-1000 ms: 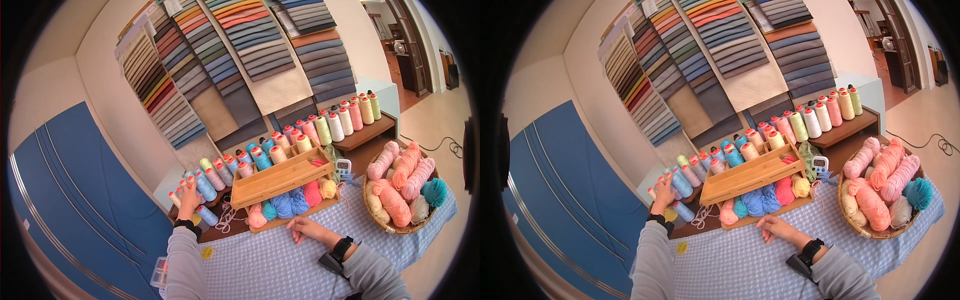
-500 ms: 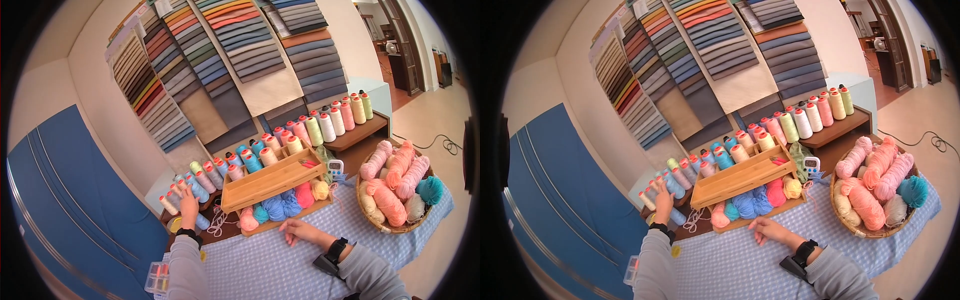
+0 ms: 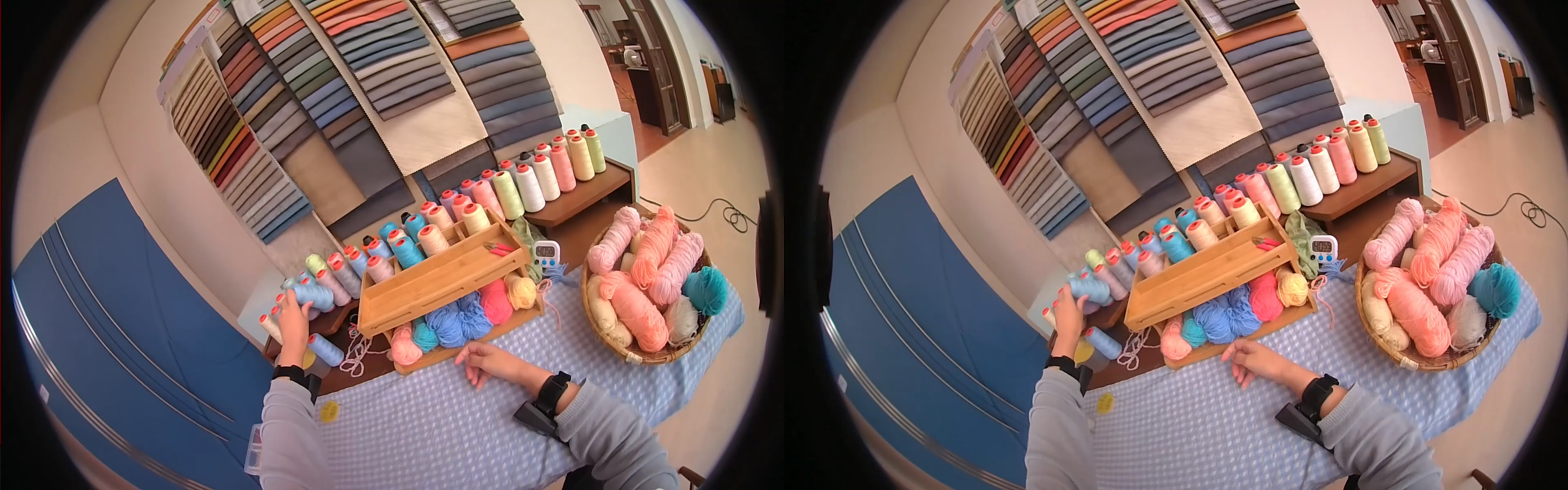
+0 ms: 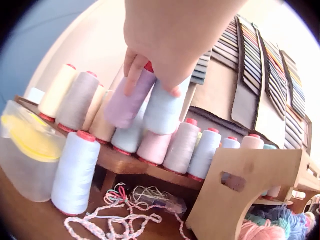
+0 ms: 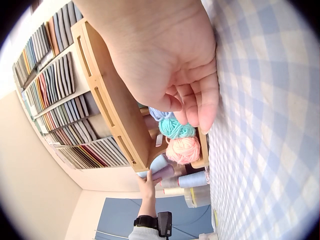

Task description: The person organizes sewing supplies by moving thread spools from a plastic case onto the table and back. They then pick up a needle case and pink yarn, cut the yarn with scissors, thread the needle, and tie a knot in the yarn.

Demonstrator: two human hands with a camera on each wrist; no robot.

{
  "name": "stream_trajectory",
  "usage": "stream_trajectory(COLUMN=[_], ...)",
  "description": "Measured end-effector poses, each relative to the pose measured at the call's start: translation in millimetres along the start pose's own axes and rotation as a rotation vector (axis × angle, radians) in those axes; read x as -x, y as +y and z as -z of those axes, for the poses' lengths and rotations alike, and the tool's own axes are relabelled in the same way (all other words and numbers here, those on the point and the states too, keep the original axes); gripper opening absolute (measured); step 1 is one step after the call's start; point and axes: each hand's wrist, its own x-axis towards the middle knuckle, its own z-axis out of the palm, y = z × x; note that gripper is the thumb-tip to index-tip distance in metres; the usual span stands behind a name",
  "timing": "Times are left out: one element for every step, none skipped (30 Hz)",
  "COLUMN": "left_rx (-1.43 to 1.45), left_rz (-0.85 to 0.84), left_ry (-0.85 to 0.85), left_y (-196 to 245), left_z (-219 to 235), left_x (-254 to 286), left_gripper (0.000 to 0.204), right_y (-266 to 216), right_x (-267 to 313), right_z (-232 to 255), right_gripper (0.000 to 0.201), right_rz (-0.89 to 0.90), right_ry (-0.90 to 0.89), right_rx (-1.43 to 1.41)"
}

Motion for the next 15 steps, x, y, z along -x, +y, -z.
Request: stream_trajectory(left_rx=[-0.005, 0.076, 0.157, 0.154, 0.222, 0.29, 0.397, 0.394, 0.519, 0.643, 0.691, 0.688, 0.629, 0.568, 0.567], left_rz=[-0.003, 0.038, 0.079, 0.075, 0.119, 0.163, 0.206, 0.201, 0.153, 0.106, 0.11, 0.108, 0.04, -0.026, -0.025], left_ry=[-0.002, 0.065, 0.131, 0.129, 0.15, 0.172, 0.119, 0.119, 0.076, 0.032, -0.058, -0.059, -0.148, -0.236, -0.236], left_y=[1.8, 13.6, 25.6, 33.6, 41.1, 51.8, 78.4, 90.1, 98.1, 107.7, 124.7, 138.8, 150.9, 158.2, 160.8], left_z=[4.7, 18.7, 31.6, 39.4, 46.2, 56.0, 78.5, 83.4, 86.0, 89.5, 99.9, 105.2, 109.0, 110.4, 106.0], left_x=[-1.5, -5.4, -9.3, -12.7, -16.2, -19.5, -18.4, -18.9, -19.0, -18.0, -14.9, -12.8, -10.7, -9.3, -9.0], left_gripper=[0.042, 0.04, 0.038, 0.038, 0.037, 0.036, 0.036, 0.036, 0.036, 0.036, 0.035, 0.035, 0.035, 0.034, 0.034], right_y=[0.7, 1.5, 2.1, 2.6, 2.9, 2.9, 2.7, 3.3, 4.7, 5.6, 4.2, 1.5, 0.3, 1.1, 2.0], right_x=[-0.3, -0.7, -1.3, -1.5, -1.4, -1.4, -1.7, -2.5, -3.5, -3.9, -2.9, -1.3, -0.3, -0.2, -0.5], right_z=[0.0, 0.3, 1.0, 1.4, 1.1, 0.7, 0.5, 1.0, 1.8, 1.8, 1.3, 0.9, -0.1, -0.6, 0.1], right_gripper=[0.021, 0.021, 0.021, 0.021, 0.021, 0.022, 0.023, 0.023, 0.023, 0.023, 0.023, 0.023, 0.022, 0.022, 0.022], right_rz=[0.0, 0.001, 0.002, 0.003, 0.006, 0.011, 0.017, 0.021, 0.023, 0.023, 0.025, 0.021, 0.016, 0.016, 0.018], right_ry=[-0.002, -0.004, -0.009, -0.012, -0.012, -0.004, 0.003, 0.003, 0.004, 0.004, 0.003, 0.007, 0.009, 0.006, 0.005], right_rx=[0.008, 0.003, 0.014, 0.024, 0.019, 0.007, -0.005, -0.009, -0.004, 0.001, -0.002, 0.003, 0.008, 0.006, 0.006])
